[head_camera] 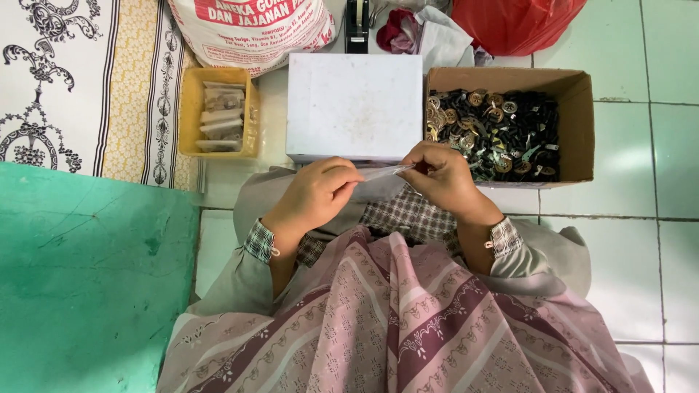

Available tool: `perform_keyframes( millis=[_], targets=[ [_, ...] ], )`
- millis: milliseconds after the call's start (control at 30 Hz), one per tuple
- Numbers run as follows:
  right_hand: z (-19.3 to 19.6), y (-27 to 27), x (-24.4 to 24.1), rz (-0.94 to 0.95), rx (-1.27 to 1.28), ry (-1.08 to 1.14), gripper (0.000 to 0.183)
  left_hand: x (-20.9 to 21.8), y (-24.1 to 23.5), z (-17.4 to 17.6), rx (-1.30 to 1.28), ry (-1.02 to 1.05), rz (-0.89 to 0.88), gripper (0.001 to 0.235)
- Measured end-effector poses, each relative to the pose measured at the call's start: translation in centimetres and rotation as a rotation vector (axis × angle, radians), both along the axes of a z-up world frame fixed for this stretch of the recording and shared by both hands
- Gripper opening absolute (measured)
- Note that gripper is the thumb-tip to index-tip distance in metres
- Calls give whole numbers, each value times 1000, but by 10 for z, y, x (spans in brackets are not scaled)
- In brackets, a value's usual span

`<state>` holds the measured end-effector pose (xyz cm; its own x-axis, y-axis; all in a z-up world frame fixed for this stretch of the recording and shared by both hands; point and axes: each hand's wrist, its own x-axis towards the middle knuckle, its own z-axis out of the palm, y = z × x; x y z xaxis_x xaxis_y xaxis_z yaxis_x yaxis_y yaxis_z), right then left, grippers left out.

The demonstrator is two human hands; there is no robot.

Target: The person sorts metal hair clips from a cardboard box, places them on a white surface, then puts them into a small plastic bag. The person seals the bag and places it into a yellow tray. The person then returns to sorting more clips from the box.

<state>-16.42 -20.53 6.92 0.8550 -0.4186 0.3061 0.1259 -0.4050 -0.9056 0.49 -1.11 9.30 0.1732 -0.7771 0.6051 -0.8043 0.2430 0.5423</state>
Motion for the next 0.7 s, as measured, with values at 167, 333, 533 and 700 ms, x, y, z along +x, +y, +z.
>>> perform_keyframes(
  millis=[167,333,533,700],
  targets=[
    [11,-20,32,-149,40,43,6,36,-35,-16,-67,142,130,31],
    [7,-49,78,-284,92,107,4,84,-86,-36,-65,268,254,26],
    [-2,-90,137,-255,97,-172,5,126,-145,-24,-253,295,286,19],
    [-16,-96,150,-187,-54,-246,8,135,-142,-31,-290,172,276,15]
  ],
)
